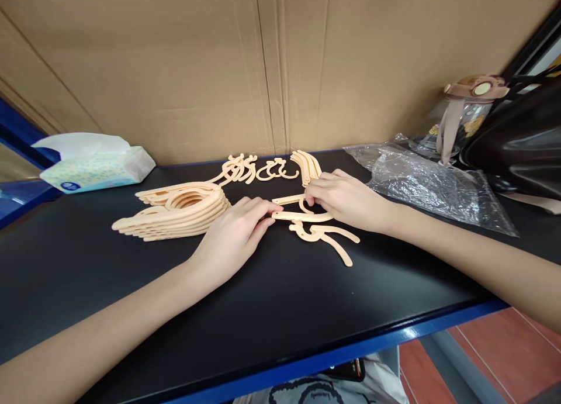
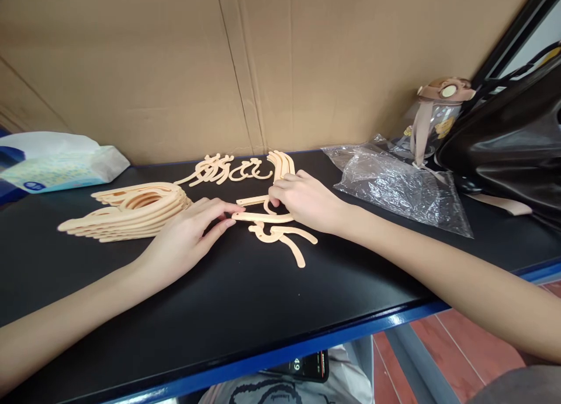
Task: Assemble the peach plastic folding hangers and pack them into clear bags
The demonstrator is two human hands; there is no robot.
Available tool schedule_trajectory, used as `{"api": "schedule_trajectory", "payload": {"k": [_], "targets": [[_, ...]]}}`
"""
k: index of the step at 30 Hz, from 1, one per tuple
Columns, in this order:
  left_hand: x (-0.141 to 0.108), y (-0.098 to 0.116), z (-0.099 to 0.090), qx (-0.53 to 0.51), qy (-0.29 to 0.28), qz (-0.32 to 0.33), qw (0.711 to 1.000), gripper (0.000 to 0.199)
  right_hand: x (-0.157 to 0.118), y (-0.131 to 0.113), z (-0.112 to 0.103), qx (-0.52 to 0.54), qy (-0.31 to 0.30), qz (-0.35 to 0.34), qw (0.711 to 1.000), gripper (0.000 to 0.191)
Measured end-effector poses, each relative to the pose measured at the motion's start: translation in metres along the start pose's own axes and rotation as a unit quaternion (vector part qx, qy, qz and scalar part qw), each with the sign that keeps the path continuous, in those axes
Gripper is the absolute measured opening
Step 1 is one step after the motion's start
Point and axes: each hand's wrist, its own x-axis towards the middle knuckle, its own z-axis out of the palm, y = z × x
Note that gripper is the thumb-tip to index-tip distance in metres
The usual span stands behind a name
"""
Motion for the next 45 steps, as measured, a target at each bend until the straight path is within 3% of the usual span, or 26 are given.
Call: {"api": "schedule_trajectory", "payload": {"k": [10,13,16,18,22,31,38,45], "targets": [[-0.003,0.002,-0.002,0.025,0.003,0.02,0.999,0.036,0.001,0.002,0.001,0.011,-0.001,-0.008,1.0,0.025],[-0.005,0.01,-0.008,0.015,-0.007,0.086,0.996,0.039,0.001,0.002,-0.001,0.006,-0.003,-0.008,1.0,0.025],[-0.008,0.018,-0.012,0.01,-0.059,0.177,0.982,0.044,0.001,0.002,-0.002,0.001,-0.002,-0.009,1.0,0.023],[-0.01,0.02,-0.012,0.01,-0.096,0.202,0.975,0.048,0.001,0.002,-0.001,-0.002,0.0,-0.011,1.0,0.023],[-0.012,0.02,-0.01,0.017,-0.13,0.186,0.974,0.05,0.001,0.003,-0.002,-0.006,0.001,-0.013,1.0,0.025],[-0.01,0.019,-0.016,0.001,-0.097,0.187,0.978,0.03,0.0,0.005,-0.004,0.004,0.006,-0.013,1.0,0.026],[-0.008,0.018,-0.015,0.004,-0.098,0.178,0.979,0.037,0.001,0.003,-0.008,0.004,0.007,-0.015,1.0,0.026],[-0.009,0.019,-0.018,-0.001,-0.082,0.187,0.979,0.028,-0.001,0.002,-0.01,-0.012,-0.001,-0.02,1.0,0.026]]}}
